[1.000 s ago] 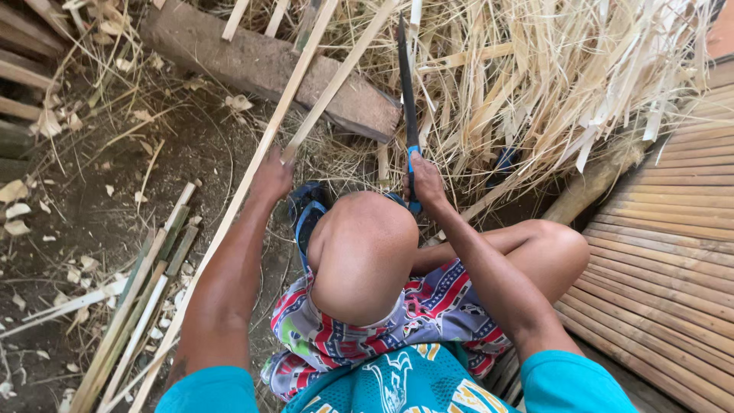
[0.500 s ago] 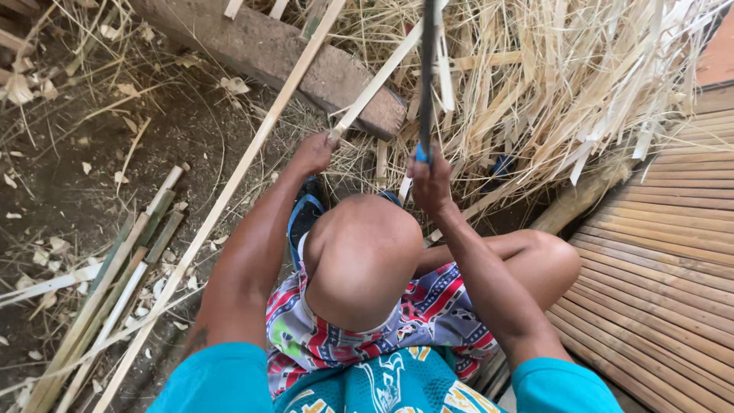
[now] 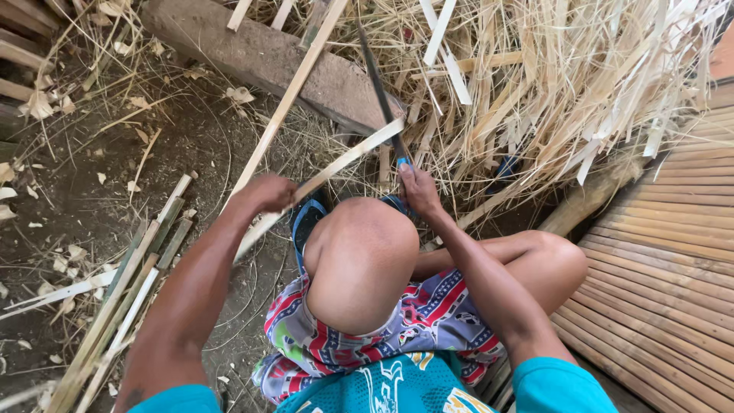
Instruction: The person sits on the ground and uses a machete to shave thin strips from a bamboo pole, repeatedly drawing the blade along the pole to remove the outer layer. The person holds the pole with one hand and wields the machete with the other, working over a wooden support.
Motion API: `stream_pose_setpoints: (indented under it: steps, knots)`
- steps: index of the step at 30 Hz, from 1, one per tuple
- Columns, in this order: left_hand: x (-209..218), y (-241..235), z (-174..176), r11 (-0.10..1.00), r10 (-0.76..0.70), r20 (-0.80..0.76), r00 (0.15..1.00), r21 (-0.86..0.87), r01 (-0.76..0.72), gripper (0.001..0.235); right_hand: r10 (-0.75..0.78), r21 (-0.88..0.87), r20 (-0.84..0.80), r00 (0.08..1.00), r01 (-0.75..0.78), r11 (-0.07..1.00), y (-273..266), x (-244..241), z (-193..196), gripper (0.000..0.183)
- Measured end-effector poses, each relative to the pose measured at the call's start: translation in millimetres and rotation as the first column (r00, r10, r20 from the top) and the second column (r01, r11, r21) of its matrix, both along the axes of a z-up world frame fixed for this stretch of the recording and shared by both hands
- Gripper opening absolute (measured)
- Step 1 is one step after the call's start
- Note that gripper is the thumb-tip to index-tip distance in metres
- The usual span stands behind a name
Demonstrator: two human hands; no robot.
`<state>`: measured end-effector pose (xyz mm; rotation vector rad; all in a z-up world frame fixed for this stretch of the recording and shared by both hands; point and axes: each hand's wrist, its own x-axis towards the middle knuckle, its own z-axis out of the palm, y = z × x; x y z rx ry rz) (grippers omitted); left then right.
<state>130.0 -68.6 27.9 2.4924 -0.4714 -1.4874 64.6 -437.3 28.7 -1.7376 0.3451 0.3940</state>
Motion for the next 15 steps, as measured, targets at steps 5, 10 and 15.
stream_pose_setpoints:
  steps: [5,10,15]
  knots:
    - [81.5,-92.2,80.8,0.88,0.264,0.288,0.921,-0.463,-0.108,0.029,-0.128,0.135,0.053,0.99,0.12,0.984,2.3,4.1,25.7,0.041]
    - [165.2,-177.5,138.2,0.184,0.662,-0.102,0.742,-0.938,-0.293,0.047,-0.16,0.154,0.071,0.985,0.147,0.977,-7.3,16.1,42.5,0.045]
    - [126.3,-117.1,88.8,0.541,0.73,0.127,0.672,-0.708,-0.454,0.05,-0.304,0.25,-0.167,0.938,0.338,0.907,-4.9,15.8,53.3,0.041]
